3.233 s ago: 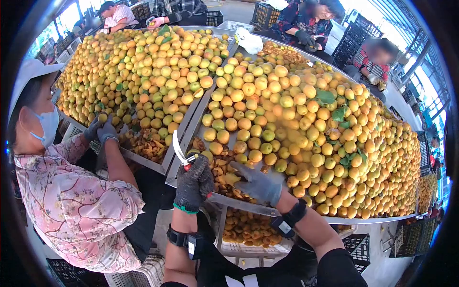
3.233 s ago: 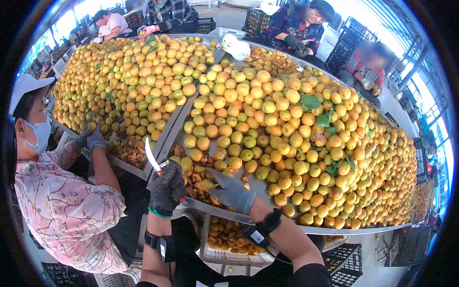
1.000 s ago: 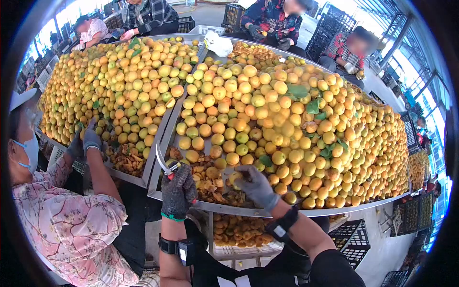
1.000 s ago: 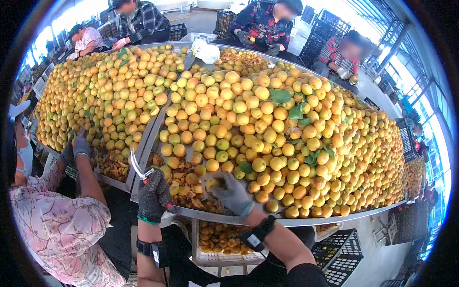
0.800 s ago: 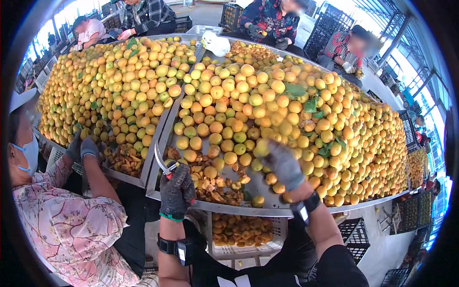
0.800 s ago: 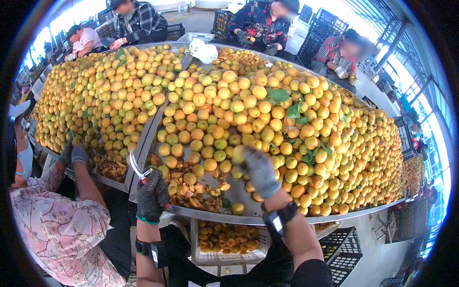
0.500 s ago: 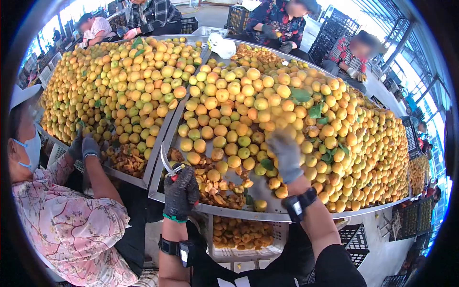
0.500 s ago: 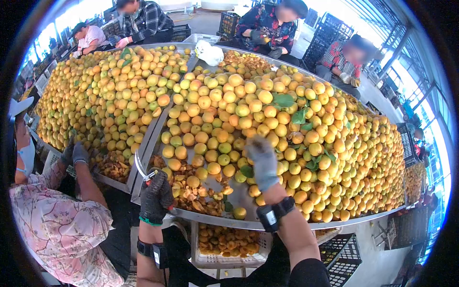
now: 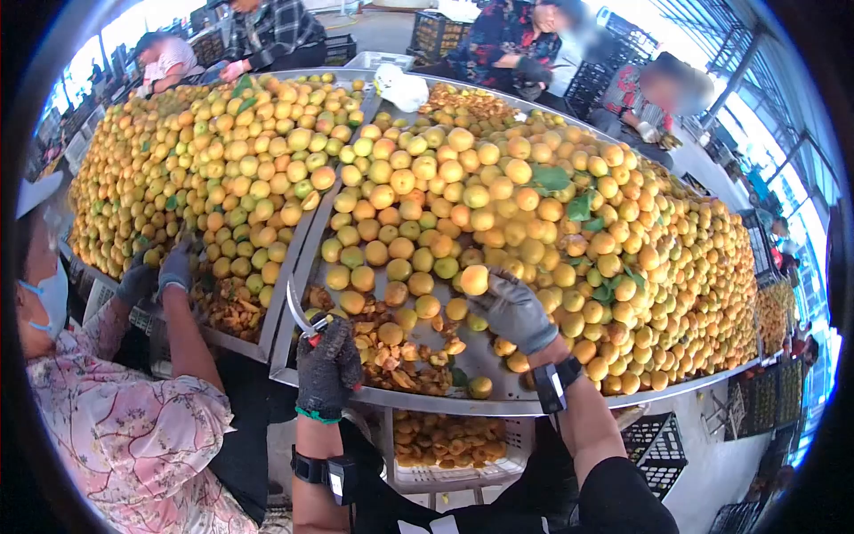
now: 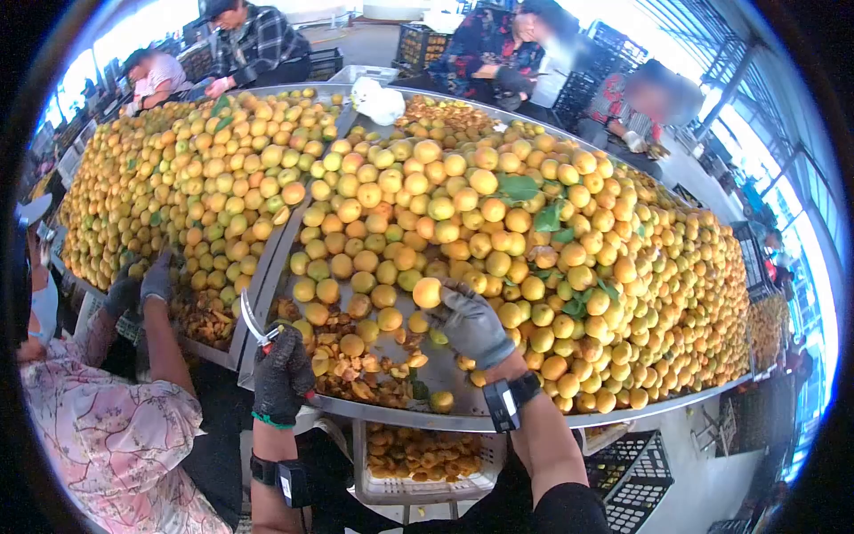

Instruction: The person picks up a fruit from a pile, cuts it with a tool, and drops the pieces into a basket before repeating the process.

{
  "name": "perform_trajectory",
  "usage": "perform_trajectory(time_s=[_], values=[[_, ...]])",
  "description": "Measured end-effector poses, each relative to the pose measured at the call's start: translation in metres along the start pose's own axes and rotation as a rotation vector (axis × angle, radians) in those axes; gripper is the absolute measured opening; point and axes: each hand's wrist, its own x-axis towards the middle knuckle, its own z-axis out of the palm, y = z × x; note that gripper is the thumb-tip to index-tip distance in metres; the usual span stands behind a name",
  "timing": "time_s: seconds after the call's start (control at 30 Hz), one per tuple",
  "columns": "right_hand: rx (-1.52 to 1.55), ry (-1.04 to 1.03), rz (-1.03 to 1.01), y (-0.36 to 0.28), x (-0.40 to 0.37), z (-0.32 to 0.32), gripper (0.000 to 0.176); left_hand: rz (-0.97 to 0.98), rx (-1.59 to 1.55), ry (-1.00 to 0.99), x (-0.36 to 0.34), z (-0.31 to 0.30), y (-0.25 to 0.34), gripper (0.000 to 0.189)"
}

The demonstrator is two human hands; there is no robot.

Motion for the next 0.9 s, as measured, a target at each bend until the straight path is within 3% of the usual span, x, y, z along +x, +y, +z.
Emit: perform_trajectory(time_s=[0.1,0.13,0.17,0.23,0.27,0.3,0.37,0.43,0.5,0.57,0.63,0.7,0.77,0.83,0.9], values=[[0.114,-0.041,-0.033,0.004,-0.036,0.002,0.038,-0.018,-0.001,0.032,-0.001,0.012,-0.007,0.009],[-0.045,0.085,-0.165,0.011,-0.049,0.01,0.041,-0.018,0.021,0.019,-0.002,0.013,-0.009,0.01],[-0.044,0.093,-0.173,0.006,-0.065,0.015,0.041,-0.025,0.023,0.01,-0.001,0.012,-0.012,0.01],[0.132,0.084,-0.03,-0.009,-0.1,0.012,0.041,-0.053,0.08,-0.025,0.0,0.011,-0.017,0.01],[0.185,-0.021,-0.05,-0.009,-0.117,0.0,0.038,-0.038,0.073,-0.034,-0.002,0.016,-0.017,0.01],[0.202,0.049,-0.069,-0.011,-0.143,-0.008,0.034,-0.051,0.078,-0.052,-0.001,0.015,-0.018,0.01],[-0.312,0.436,-0.263,-0.006,-0.194,-0.041,0.03,-0.048,0.125,-0.043,0.002,0.011,-0.022,0.011],[0.091,0.456,-0.24,-0.024,-0.247,-0.07,0.026,-0.055,0.134,-0.019,-0.003,0.018,-0.022,0.012],[-0.098,0.874,-0.376,-0.023,-0.297,-0.104,0.026,-0.061,0.083,-0.048,-0.002,0.013,-0.022,0.011],[0.301,0.867,-0.335,-0.032,-0.362,-0.132,0.03,-0.105,0.04,-0.113,0.0,0.003,-0.025,0.01],[0.259,1.016,-0.337,-0.027,-0.432,-0.201,0.033,-0.084,-0.036,-0.175,0.0,0.002,-0.026,0.011],[0.314,1.279,-0.704,-0.039,-0.482,-0.248,0.034,-0.061,0.034,-0.126,-0.005,0.007,-0.027,0.011],[0.41,1.535,-0.849,-0.061,-0.506,-0.261,0.033,-0.049,0.048,-0.126,-0.006,0.009,-0.028,0.011],[0.162,1.325,-0.88,-0.058,-0.507,-0.298,0.027,-0.055,0.067,-0.117,-0.005,0.011,-0.028,0.011],[-0.007,1.066,-0.77,-0.068,-0.421,-0.239,0.024,-0.045,0.082,-0.18,-0.002,0.013,-0.031,0.012]])
